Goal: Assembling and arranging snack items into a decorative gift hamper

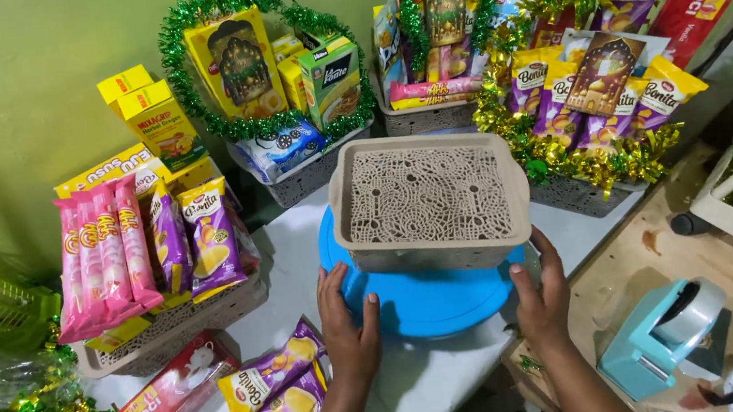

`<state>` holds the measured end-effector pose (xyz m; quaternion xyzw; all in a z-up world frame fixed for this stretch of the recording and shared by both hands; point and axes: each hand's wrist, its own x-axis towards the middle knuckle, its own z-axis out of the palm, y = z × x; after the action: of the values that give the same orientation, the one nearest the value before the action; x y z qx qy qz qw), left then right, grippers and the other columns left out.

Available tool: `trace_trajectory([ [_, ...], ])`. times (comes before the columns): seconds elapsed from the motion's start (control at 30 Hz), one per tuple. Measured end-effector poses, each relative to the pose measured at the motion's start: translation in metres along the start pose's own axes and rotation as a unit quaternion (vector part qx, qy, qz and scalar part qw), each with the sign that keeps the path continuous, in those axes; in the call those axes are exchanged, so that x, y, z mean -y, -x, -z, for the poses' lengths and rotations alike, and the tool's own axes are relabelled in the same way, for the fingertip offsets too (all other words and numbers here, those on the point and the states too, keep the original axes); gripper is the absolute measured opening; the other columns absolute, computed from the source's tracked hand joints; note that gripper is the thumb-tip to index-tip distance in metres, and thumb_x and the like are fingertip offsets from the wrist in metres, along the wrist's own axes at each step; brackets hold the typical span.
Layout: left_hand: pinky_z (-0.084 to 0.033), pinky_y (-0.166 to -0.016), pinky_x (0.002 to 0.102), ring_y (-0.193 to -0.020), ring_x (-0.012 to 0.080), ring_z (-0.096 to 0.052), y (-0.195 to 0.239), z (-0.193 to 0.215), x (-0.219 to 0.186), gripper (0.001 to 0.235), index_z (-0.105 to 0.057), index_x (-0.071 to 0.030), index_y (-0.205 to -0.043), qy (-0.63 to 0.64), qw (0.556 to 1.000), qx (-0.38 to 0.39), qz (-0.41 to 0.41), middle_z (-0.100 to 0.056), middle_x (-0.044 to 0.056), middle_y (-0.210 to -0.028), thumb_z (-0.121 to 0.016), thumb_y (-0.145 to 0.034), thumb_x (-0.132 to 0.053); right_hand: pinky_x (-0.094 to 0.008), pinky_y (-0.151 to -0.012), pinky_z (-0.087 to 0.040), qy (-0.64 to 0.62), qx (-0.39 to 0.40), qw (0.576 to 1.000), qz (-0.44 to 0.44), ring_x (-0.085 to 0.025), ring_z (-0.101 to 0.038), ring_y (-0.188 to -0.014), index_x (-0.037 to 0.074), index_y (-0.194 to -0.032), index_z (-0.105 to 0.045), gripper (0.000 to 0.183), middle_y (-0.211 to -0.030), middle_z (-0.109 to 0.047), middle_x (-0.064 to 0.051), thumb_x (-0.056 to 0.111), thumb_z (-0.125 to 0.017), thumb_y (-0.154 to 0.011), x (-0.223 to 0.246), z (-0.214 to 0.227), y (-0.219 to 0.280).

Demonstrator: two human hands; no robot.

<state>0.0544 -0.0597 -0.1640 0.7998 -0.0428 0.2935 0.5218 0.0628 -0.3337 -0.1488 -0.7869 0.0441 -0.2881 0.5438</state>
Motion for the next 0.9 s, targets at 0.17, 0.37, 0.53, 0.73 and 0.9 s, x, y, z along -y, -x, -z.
trace_trajectory([
  [0.17,-0.027,-0.122,0.057,-0.156,0.0434,-0.027,0.001,-0.006,0.002,0.052,-0.047,-0.009,-0.147,-0.014,1.0,0.016,0.006,-0.05,0.017,-0.154,-0.055,-0.102,-0.033,-0.045,-0.111,-0.038,0.057,0.041,0.997,0.037,-0.035,-0.05,-0.137,0.006,-0.148,-0.05,0.062,-0.142,-0.056,-0.018,0.037,-0.054,-0.095,-0.015,-0.005,-0.004],
  [0.37,-0.029,-0.12,0.057,-0.157,0.042,-0.026,-0.007,-0.007,-0.007,0.057,-0.047,-0.008,-0.148,-0.023,0.998,0.032,0.054,-0.049,0.015,-0.155,-0.052,-0.101,-0.041,-0.047,-0.115,-0.037,0.033,0.059,0.995,0.067,-0.035,-0.048,-0.14,0.003,-0.151,-0.047,0.064,-0.147,-0.053,-0.019,0.04,-0.05,-0.099,0.008,-0.01,-0.012],
  [0.53,-0.026,-0.121,0.056,-0.158,0.0365,-0.024,-0.015,-0.014,-0.01,0.061,-0.043,-0.011,-0.151,-0.055,0.99,0.047,0.122,-0.044,0.014,-0.159,-0.056,-0.097,-0.037,-0.048,-0.111,-0.037,0.069,0.064,0.995,0.04,-0.036,-0.048,-0.136,0.007,-0.146,-0.052,0.065,-0.142,-0.055,-0.018,0.047,-0.048,-0.096,0.005,-0.01,-0.018],
  [0.73,-0.026,-0.12,0.055,-0.157,0.0349,-0.026,-0.021,-0.012,-0.006,0.067,-0.043,-0.011,-0.152,-0.06,0.985,0.045,0.155,-0.041,0.016,-0.161,-0.056,-0.094,-0.043,-0.048,-0.114,-0.036,0.059,0.069,0.995,0.029,-0.035,-0.047,-0.139,0.006,-0.149,-0.049,0.068,-0.146,-0.054,-0.018,0.042,-0.052,-0.092,0.004,-0.013,-0.022],
  [0.9,-0.025,-0.121,0.054,-0.157,0.0366,-0.024,0.0,-0.005,-0.006,0.066,-0.04,-0.011,-0.153,-0.044,0.992,0.05,0.105,-0.044,0.014,-0.159,-0.054,-0.097,-0.042,-0.05,-0.119,-0.032,0.049,0.095,0.992,0.066,-0.035,-0.039,-0.149,0.007,-0.154,-0.045,0.071,-0.154,-0.049,-0.019,0.045,-0.047,-0.095,0.01,-0.007,0.0],
])
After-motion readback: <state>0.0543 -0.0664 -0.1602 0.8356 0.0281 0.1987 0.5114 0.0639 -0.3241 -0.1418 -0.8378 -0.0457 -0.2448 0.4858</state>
